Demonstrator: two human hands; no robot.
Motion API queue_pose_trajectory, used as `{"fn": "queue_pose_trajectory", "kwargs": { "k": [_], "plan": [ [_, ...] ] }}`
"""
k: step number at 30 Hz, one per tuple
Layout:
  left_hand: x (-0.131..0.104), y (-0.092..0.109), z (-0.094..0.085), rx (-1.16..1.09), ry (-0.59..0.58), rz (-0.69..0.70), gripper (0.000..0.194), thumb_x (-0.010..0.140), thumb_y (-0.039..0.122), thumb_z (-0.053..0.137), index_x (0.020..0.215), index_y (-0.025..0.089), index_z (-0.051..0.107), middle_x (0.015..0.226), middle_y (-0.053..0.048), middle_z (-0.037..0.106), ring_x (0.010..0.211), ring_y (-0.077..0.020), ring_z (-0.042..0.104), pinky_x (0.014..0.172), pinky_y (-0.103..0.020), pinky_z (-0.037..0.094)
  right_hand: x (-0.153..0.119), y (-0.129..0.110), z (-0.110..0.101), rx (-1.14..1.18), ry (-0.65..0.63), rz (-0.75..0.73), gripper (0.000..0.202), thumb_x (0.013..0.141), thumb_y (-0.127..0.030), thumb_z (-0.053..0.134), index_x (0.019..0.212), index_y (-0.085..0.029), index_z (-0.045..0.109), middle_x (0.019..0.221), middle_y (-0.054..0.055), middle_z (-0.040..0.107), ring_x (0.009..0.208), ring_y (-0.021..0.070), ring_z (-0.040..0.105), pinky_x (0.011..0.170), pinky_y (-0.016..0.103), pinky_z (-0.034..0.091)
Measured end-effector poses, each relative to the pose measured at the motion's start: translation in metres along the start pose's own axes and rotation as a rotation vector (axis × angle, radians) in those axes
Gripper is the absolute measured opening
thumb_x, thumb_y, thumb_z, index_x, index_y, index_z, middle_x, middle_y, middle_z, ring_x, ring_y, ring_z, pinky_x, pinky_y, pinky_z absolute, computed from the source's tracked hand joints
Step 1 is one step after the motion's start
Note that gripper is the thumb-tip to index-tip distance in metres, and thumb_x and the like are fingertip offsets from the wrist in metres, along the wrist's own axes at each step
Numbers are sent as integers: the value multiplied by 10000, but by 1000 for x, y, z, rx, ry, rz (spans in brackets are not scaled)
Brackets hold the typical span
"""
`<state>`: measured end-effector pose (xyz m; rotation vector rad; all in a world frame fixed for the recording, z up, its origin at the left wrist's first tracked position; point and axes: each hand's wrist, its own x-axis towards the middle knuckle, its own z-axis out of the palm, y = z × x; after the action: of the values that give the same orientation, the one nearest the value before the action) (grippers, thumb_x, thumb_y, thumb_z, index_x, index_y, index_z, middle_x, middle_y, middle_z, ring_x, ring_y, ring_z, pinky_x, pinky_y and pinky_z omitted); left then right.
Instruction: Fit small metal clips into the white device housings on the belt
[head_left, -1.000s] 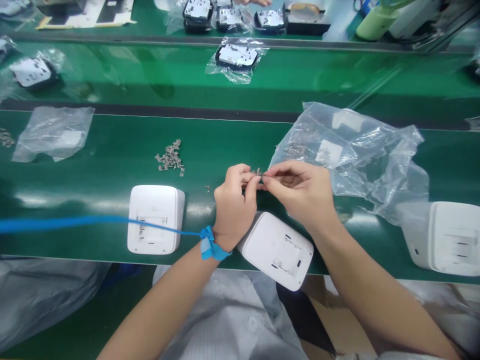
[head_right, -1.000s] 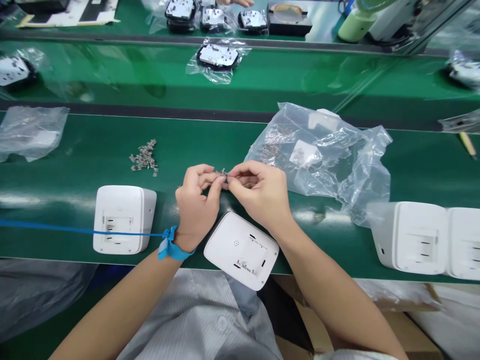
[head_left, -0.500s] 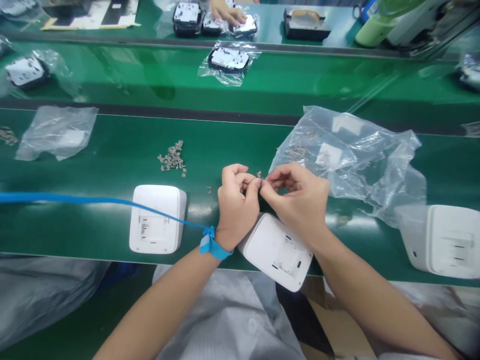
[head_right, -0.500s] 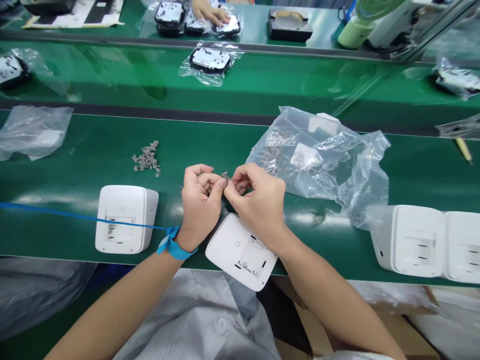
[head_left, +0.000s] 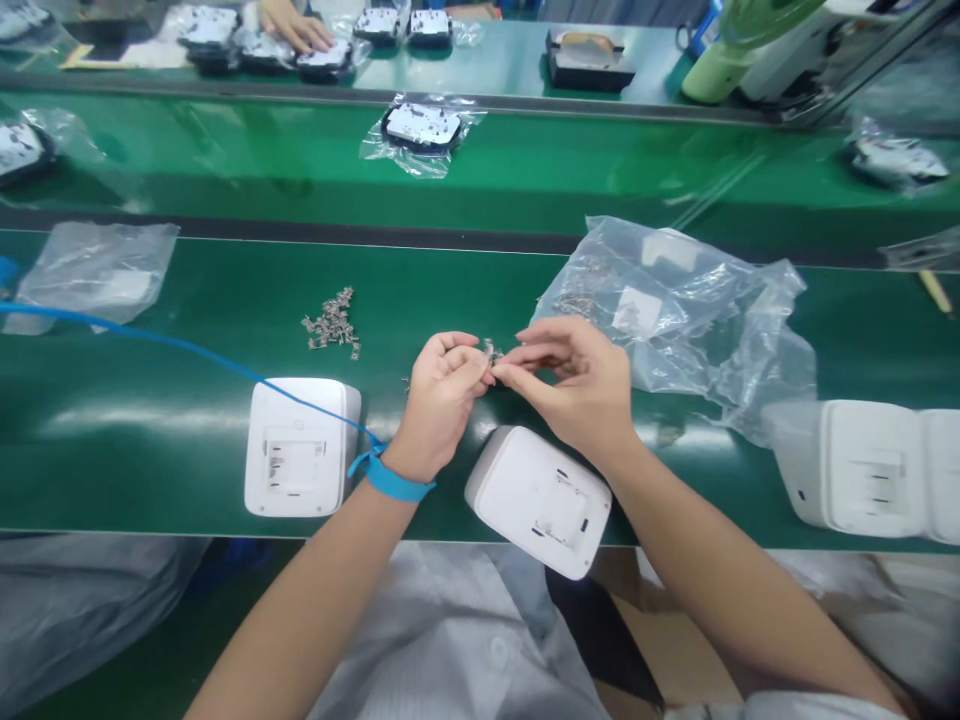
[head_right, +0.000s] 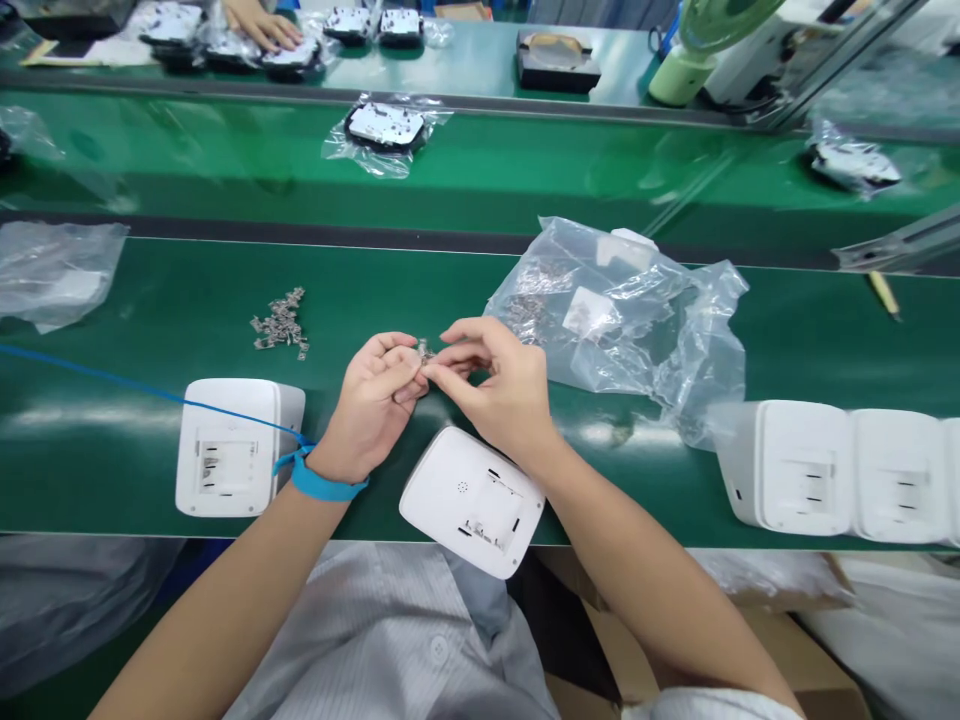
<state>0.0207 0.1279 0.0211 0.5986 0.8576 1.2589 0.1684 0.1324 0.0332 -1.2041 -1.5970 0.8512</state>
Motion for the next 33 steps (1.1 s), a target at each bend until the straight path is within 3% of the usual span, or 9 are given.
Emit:
{"fn": "queue_pose_trajectory", "kwargs": {
  "k": [4,7,13,16,20,23,28,33],
  "plan": [
    [-7,9,9,27,19,-38,394,644,214,823,941,180,565,649,62,562,546,-48,459,525,-165,362,12,3,-7,120,-152,22,328,810,-342,770,1096,-217,669,891,5,687,713,119,648,673,252,546],
    [-6,14,12,114,88,-60,398,661,236,851,967,176,603,669,47,576,557,-45,448,519,-137,371,23,9,-13,189,-356,4,186,850,-371,741,939,-208,732,973,39,681,857,155,660,773,281,549],
    [-4,20,13,36,73,-154,294,661,196,835,870,199,629,568,71,427,521,-49,326,527,-158,418,31,18,-13,302,-361,40,252,810,-416,785,907,-191,725,926,23,671,782,141,656,757,276,553],
    [-4,22,11,-11,47,-200,259,669,187,823,828,196,617,565,73,373,529,-51,313,536,-165,422,32,20,-11,254,-350,27,203,838,-379,761,857,-194,682,927,22,662,802,145,646,769,277,549],
    [-6,19,12,-8,21,-174,269,697,203,826,853,196,606,545,80,403,505,-45,318,532,-171,388,30,17,-7,266,-381,61,62,899,-243,654,903,-193,617,874,7,643,826,135,629,786,268,531],
    [-11,16,13,-125,-89,-140,270,708,175,796,861,193,575,535,84,447,488,-37,328,518,-162,310,21,10,-4,349,-370,72,121,905,-244,628,1007,-181,613,919,20,655,836,130,630,783,266,524],
    [-6,9,5,-123,-60,-154,274,721,207,760,889,190,545,577,74,483,470,-32,333,537,-199,302,19,14,-7,307,-399,25,162,940,-324,605,1027,-188,621,978,44,635,879,149,636,799,298,535],
    [-9,10,5,-182,-97,-184,268,722,186,737,885,183,524,567,89,468,449,-14,277,524,-197,264,16,10,-8,249,-433,-83,122,965,-287,558,1039,-201,602,1054,57,579,935,153,602,839,318,523]
  ]
}}
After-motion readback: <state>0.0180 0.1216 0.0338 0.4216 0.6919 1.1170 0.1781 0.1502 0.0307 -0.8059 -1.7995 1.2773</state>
